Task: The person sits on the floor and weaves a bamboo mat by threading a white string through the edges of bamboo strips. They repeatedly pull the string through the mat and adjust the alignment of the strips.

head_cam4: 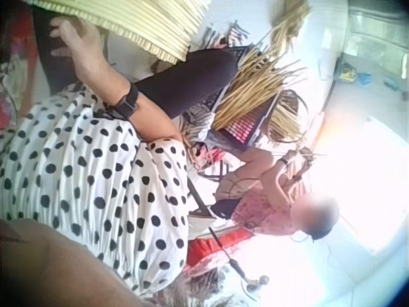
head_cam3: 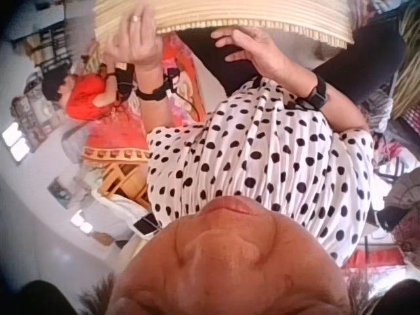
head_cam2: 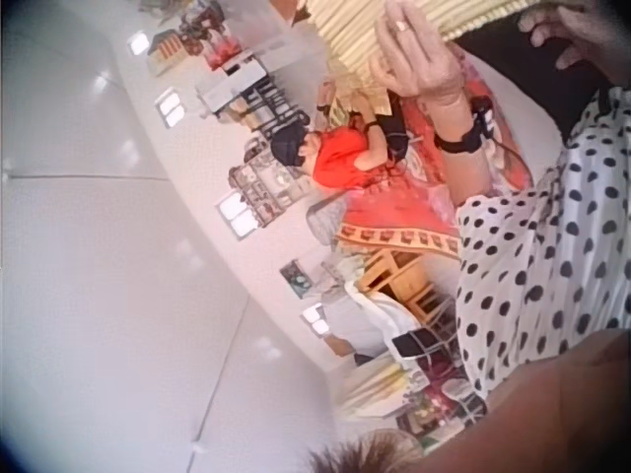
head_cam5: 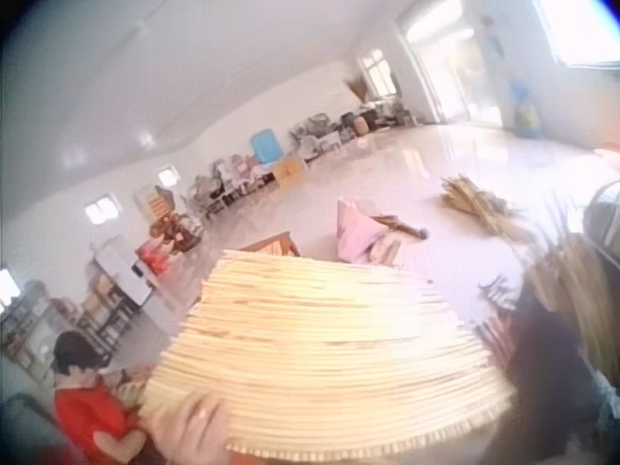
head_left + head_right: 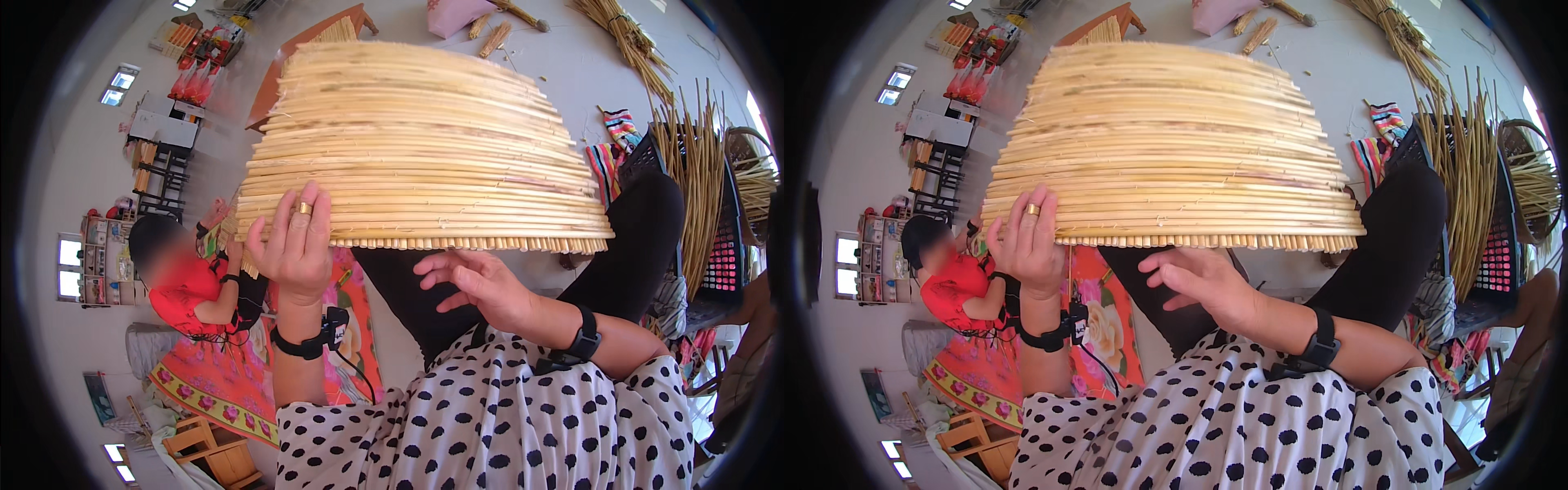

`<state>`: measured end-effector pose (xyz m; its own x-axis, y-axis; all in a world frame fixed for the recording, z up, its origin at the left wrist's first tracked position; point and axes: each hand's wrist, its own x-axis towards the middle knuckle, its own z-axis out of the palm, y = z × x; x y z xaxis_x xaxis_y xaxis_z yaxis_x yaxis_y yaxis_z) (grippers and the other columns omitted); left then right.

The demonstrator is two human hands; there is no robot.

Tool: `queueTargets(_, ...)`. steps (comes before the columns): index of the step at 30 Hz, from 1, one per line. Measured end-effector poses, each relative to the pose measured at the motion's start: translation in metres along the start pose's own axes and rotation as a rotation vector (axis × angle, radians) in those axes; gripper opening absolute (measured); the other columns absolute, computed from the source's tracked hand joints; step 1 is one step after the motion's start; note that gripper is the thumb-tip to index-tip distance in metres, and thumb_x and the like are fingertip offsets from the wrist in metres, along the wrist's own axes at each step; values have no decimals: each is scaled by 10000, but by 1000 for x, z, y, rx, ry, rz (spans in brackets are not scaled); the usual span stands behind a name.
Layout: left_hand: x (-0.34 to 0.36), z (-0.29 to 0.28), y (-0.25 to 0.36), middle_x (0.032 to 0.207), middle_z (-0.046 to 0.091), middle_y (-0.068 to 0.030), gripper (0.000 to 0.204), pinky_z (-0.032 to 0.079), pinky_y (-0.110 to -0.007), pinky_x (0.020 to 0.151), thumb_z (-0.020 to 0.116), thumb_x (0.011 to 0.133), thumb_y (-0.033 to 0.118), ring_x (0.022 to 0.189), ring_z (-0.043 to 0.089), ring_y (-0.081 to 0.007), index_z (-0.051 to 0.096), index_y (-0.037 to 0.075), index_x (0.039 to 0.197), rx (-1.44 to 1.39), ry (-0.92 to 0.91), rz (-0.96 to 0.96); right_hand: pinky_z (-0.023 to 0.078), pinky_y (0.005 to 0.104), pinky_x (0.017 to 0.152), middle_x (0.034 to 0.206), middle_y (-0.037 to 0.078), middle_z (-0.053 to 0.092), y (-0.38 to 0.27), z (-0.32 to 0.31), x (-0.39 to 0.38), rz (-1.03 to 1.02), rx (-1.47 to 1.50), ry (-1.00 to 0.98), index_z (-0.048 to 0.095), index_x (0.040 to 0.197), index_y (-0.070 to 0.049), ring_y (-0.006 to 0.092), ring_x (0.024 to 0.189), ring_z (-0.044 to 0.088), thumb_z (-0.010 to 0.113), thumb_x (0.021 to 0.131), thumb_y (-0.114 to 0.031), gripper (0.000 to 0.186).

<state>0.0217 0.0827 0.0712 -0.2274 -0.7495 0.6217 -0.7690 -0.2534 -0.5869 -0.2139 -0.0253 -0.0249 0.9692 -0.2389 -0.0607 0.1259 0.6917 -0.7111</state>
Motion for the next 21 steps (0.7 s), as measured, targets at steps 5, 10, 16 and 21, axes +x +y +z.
queueTargets(5, -9, -6, 27, 1080, 752, 40, 204, 254, -440, 1131, 540, 993, 169, 1073, 684, -204, 722, 195, 1082, 57, 177, -120, 559, 377, 872, 1351, 62, 583, 10, 6, 2, -148, 95, 208, 521, 1371, -104, 199, 1180, 595, 601, 994, -403, 488)
queueTargets(10, -10, -4, 41, 1120, 745, 32, 216, 222, -460, 1153, 546, 985, 169, 1111, 669, -221, 711, 202, 1120, 17, 240, -204, 548, 437, 920, 1296, 69, 599, 6, 22, 0, -336, 249, 419, 500, 1367, -116, 217, 1157, 600, 678, 956, -289, 481)
queueTargets(16, -5, 34, 90, 1153, 736, 9, 245, 286, -446, 1103, 615, 899, 100, 1098, 672, -217, 742, 179, 1093, -236, 237, -356, 561, 381, 892, 1197, 91, 621, -18, 10, -1, -477, 150, 648, 540, 1290, -73, 198, 1091, 625, 696, 928, -227, 424)
queueTargets(21, 2, 45, 156, 1182, 694, -58, 468, 427, -393, 924, 674, 725, 21, 1097, 649, -247, 680, 87, 1188, -676, 38, -543, 595, 339, 762, 1039, 106, 683, -74, -22, 0, -424, -285, 926, 642, 1111, 24, 191, 921, 690, 707, 869, -192, 331)
